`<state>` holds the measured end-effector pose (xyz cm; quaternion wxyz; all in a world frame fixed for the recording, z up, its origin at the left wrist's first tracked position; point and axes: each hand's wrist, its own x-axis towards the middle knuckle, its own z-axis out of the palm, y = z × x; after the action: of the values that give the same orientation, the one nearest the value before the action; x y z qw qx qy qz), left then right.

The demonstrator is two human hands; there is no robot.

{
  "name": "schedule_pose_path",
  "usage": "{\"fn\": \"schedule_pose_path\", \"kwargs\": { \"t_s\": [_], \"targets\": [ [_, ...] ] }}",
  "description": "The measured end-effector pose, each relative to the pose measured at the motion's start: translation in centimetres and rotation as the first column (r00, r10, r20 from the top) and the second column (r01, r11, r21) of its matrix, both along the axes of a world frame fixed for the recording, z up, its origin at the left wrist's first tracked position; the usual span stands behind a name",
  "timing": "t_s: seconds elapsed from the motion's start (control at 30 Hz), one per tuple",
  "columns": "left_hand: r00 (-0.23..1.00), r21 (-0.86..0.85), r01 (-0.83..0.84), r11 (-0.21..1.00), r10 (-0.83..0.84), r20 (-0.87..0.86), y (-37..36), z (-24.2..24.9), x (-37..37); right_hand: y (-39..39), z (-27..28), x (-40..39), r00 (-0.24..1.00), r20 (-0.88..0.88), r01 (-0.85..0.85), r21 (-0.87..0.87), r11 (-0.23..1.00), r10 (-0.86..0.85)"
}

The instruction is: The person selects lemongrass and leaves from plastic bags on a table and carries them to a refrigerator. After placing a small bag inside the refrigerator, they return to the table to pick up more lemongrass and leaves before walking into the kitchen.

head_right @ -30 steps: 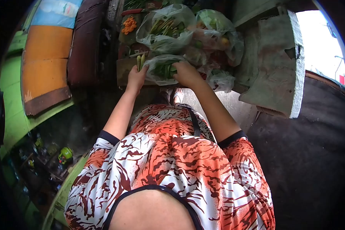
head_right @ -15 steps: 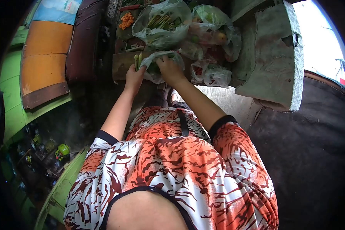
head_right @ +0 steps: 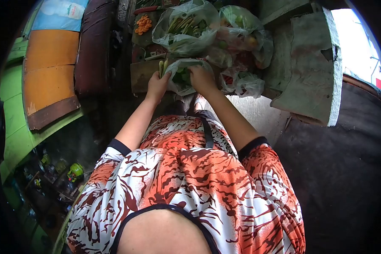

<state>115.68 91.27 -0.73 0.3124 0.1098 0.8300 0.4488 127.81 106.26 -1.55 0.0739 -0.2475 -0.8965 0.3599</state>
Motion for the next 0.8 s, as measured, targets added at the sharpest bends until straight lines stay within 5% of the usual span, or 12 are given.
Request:
{"fn": "schedule_pose_path", "kwargs": {
  "t_s": [0.13,0.2,0.33,0.4,0.57,0.67,0.73,0.77,0.8],
  "targets": [
    [0.998,0.056,0.042,0.998,-0.045,0.053,0.1,-0.3,-1.5,-1.4,-0.3,-1.7,0.994,0.103,0.022,0.009,1.000,-0.023],
    [0.991,0.039,0.094,0.995,-0.098,0.089,-0.1,0.1,-2.1,-1.3,-0.8,-2.8,0.941,0.325,-0.123,0.054,0.991,0.099],
    [0.965,0.010,0.253,0.968,-0.253,0.070,-0.5,0.9,-3.2,-2.2,2.2,-2.3,0.964,0.251,0.117,-0.091,0.989,-0.091],
    [0.957,0.027,0.279,0.960,-0.280,0.080,-0.5,0.9,-3.7,-1.7,3.0,-0.6,0.979,0.043,0.201,-0.039,0.979,-0.199],
    [0.919,0.086,0.352,0.932,-0.361,0.160,0.4,1.6,-4.6,-0.7,4.2,1.9,0.919,0.072,0.388,0.009,0.921,-0.388],
    [0.891,0.134,0.381,0.915,-0.402,0.209,1.0,1.5,-4.5,-1.0,3.4,1.5,0.917,0.094,0.399,-0.190,0.897,-0.388],
    [0.888,0.122,0.377,0.918,-0.396,0.233,1.6,1.6,-4.2,-1.7,3.9,0.0,0.908,0.256,0.412,-0.691,0.594,-0.331],
    [0.887,0.120,0.379,0.918,-0.397,0.236,1.6,1.7,-4.1,-1.5,2.5,0.1,0.907,0.259,0.414,-0.692,0.591,-0.332],
    [0.894,0.084,0.388,0.918,-0.397,0.208,1.7,1.8,-4.0,-1.1,-0.1,0.2,0.944,0.219,0.311,-0.339,0.888,-0.247]
  ]
}}
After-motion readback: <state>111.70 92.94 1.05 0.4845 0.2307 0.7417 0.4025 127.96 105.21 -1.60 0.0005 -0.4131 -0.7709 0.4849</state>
